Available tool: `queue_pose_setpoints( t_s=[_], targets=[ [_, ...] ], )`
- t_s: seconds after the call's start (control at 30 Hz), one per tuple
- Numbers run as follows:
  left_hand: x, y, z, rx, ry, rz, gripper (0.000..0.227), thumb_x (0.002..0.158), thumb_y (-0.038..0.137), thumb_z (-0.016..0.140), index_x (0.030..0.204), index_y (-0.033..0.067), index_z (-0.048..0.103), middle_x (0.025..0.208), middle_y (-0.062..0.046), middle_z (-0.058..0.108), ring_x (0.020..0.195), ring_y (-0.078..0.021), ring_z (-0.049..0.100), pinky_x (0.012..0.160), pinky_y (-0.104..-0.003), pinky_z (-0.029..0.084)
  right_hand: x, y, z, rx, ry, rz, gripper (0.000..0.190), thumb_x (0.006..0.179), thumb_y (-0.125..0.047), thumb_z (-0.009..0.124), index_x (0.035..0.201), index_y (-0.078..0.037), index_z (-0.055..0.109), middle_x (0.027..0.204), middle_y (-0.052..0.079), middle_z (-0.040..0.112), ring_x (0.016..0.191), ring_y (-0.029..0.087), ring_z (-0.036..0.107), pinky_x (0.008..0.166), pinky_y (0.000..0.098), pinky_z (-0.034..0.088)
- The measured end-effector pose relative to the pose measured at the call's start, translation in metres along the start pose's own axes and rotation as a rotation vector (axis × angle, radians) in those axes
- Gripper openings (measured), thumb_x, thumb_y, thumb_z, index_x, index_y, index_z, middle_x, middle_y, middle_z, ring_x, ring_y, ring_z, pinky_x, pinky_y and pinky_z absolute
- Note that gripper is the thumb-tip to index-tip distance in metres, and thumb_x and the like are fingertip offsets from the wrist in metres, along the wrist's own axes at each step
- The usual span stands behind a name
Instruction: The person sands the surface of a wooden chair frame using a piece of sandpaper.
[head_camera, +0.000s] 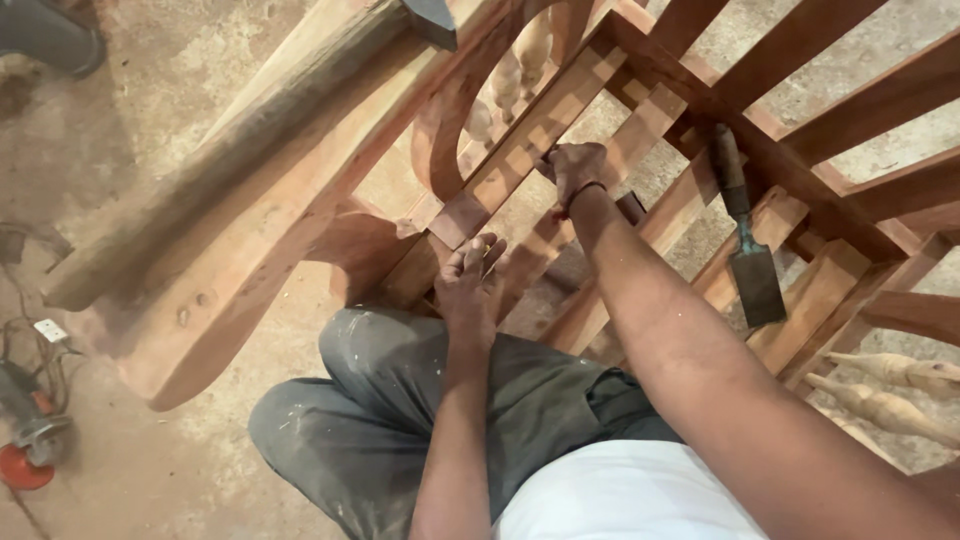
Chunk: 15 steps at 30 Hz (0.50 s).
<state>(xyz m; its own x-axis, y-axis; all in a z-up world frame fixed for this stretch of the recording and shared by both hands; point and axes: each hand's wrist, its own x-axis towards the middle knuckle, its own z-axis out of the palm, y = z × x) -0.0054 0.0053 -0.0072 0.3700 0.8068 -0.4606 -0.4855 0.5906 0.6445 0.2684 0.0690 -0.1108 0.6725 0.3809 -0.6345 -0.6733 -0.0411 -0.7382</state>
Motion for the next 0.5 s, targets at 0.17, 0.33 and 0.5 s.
queue_pose_setpoints(
  t_s=[0.17,0.33,0.5],
  targets=[
    [-0.003,0.002,0.002,0.044,0.004,0.022,0.032,0.1,0.02,0.068,0.117,-0.0063,0.068,0.115,-0.013,0.071,0.105,-0.0219,0.071,0.085,-0.029,0.057,0.005,0.005,-0.002,-0.198,0.024,-0.055,0.012,0.093,0.009,0.061,0.082,0.007,0.064,0.087,0.016,0.071,0.068,0.029,0.074,0.058,0.0331,0.067],
    [-0.005,0.008,0.005,0.096,0.022,0.011,0.033,0.099,0.022,0.068,0.117,-0.0052,0.069,0.114,-0.012,0.073,0.105,-0.0203,0.072,0.085,-0.029,0.057,-0.014,-0.01,0.001,-0.094,0.02,0.038,0.01,0.094,0.006,0.061,0.084,0.007,0.061,0.082,0.015,0.067,0.062,0.028,0.072,0.049,0.0323,0.062],
    [-0.005,0.008,0.005,0.056,0.006,0.007,0.034,0.099,0.023,0.068,0.118,-0.0054,0.069,0.115,-0.012,0.072,0.106,-0.0202,0.071,0.085,-0.029,0.058,-0.026,-0.016,0.004,-0.242,0.028,0.009,0.014,0.096,0.002,0.064,0.084,0.01,0.065,0.081,0.015,0.069,0.062,0.024,0.074,0.05,0.0284,0.061]
  ],
)
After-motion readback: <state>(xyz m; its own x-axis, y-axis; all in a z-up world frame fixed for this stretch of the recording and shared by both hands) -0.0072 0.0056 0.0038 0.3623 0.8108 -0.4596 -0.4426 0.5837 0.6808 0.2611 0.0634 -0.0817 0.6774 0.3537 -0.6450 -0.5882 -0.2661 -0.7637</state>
